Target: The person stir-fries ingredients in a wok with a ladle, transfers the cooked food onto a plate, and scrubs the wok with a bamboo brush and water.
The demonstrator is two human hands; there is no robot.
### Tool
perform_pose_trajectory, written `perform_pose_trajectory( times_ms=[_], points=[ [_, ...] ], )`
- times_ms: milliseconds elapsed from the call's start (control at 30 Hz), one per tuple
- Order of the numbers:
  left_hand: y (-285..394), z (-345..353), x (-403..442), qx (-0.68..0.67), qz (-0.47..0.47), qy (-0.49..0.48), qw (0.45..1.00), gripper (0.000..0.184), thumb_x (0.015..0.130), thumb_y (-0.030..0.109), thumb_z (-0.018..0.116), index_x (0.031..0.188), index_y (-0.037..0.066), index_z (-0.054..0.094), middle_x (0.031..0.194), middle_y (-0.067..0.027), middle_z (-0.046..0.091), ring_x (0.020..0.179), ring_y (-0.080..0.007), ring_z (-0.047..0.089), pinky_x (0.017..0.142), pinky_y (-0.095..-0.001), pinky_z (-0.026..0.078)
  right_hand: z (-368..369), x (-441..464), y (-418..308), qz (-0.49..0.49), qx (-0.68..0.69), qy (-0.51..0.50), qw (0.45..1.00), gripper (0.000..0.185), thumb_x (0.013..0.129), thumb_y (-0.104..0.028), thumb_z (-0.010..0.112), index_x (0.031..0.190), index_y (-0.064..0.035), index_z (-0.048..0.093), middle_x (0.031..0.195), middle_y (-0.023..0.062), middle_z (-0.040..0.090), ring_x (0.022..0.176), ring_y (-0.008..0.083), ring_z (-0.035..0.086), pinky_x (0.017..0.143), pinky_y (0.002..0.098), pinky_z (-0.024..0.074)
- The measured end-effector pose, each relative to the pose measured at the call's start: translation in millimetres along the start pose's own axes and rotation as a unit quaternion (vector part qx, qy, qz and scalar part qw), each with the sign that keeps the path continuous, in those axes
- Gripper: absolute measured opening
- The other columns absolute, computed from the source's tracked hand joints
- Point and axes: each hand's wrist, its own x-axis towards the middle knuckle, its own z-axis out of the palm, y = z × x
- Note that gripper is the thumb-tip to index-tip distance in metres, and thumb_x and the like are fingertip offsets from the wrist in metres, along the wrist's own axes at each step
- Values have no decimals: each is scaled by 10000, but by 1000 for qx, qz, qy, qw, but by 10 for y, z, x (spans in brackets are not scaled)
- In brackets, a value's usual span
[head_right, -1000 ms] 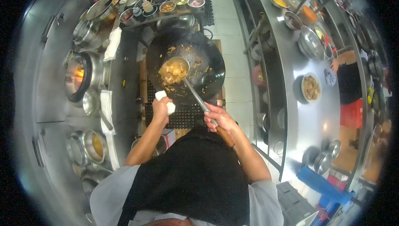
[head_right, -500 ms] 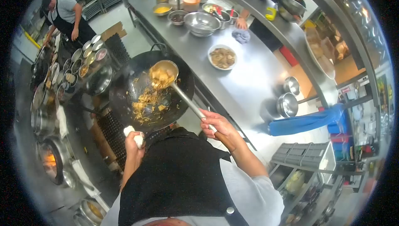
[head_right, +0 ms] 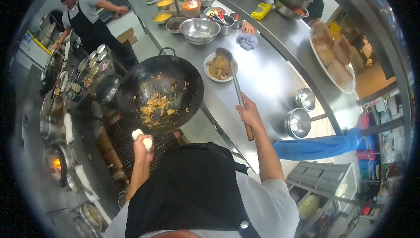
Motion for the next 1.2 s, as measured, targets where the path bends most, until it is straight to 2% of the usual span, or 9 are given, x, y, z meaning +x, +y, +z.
perform_pose_trajectory(
  times_ms=[267, 333, 433, 533, 567, 767, 1000, 1100, 1200],
  points=[
    [-66, -2, 56, 9, 12, 2, 1000, 66, 836, 107, 606, 815, 50, 580, 662, -71, 608, 426, -165, 532, 346, -293, 390, -96, 164, 398, -13, 14, 25, 1000, 768, 906, -58, 669, 1602, -58, 345, 743, 16, 558, 556, 101, 501, 496, 277, 431],
    [-59, 49, 43, 12, 13, 14, 1000, 65, 835, 108, 610, 815, 54, 581, 667, -71, 613, 423, -164, 528, 346, -292, 387, -72, 483, 1024, -350, -205, 164, 899, 772, 905, -48, 672, 1606, -76, 350, 852, 29, 608, 620, 83, 508, 563, 244, 447],
    [-54, 39, 60, 8, -2, 15, 1000, 65, 831, 109, 615, 820, 52, 585, 669, -73, 615, 435, -166, 537, 349, -295, 391, -20, 338, 928, -122, -90, 89, 985, 765, 903, -39, 680, 1599, -66, 365, 1108, 70, 662, 731, 87, 536, 668, 238, 479],
    [-51, 66, 99, 8, 1, 22, 1000, 70, 827, 108, 618, 831, 43, 592, 678, -81, 622, 456, -178, 557, 359, -303, 403, 163, 150, 918, -173, -105, 104, 974, 754, 905, -24, 675, 1592, -37, 363, 1204, 68, 662, 743, 88, 526, 683, 243, 484],
    [-39, 62, 130, 7, -7, 22, 1000, 68, 823, 103, 615, 827, 39, 593, 683, -86, 624, 462, -184, 559, 366, -306, 408, 169, 10, 625, -65, -27, 47, 996, 712, 900, -35, 673, 1558, -22, 401, 1494, 259, 532, 1415, 325, 504, 1150, 371, 401],
    [84, 78, 422, 19, -31, -7, 999, 53, 801, 72, 607, 810, 21, 598, 703, -97, 628, 520, -189, 578, 459, -307, 447, 253, -49, 402, -26, -10, 81, 996, 729, 908, -27, 668, 1578, -34, 380, 1282, 192, 665, 1038, 233, 668, 939, 332, 525],
    [179, -169, 953, 6, -50, -46, 998, 61, 799, 53, 598, 852, 27, 583, 711, -83, 619, 537, -184, 586, 457, -303, 448, 609, -583, -436, 18, 14, 105, 994, 730, 915, -29, 666, 1585, -41, 378, 1015, 95, 672, 790, 114, 579, 716, 277, 506],
    [347, -108, 1099, 8, -63, -62, 996, 75, 820, 82, 600, 875, 45, 565, 700, -86, 617, 473, -183, 558, 369, -309, 417, 1115, -765, -491, -141, 24, 63, 988, 731, 935, -36, 666, 1598, -75, 360, 908, 14, 636, 672, 71, 530, 586, 250, 475],
    [610, -49, 1150, -9, -114, -134, 984, 78, 820, 88, 609, 872, 48, 567, 698, -84, 608, 468, -183, 554, 356, -320, 407, 1561, -779, -167, 88, 121, -97, 984, 689, 954, -38, 680, 1581, -71, 396, 1134, 71, 658, 750, 64, 539, 615, 231, 479]
  ],
)
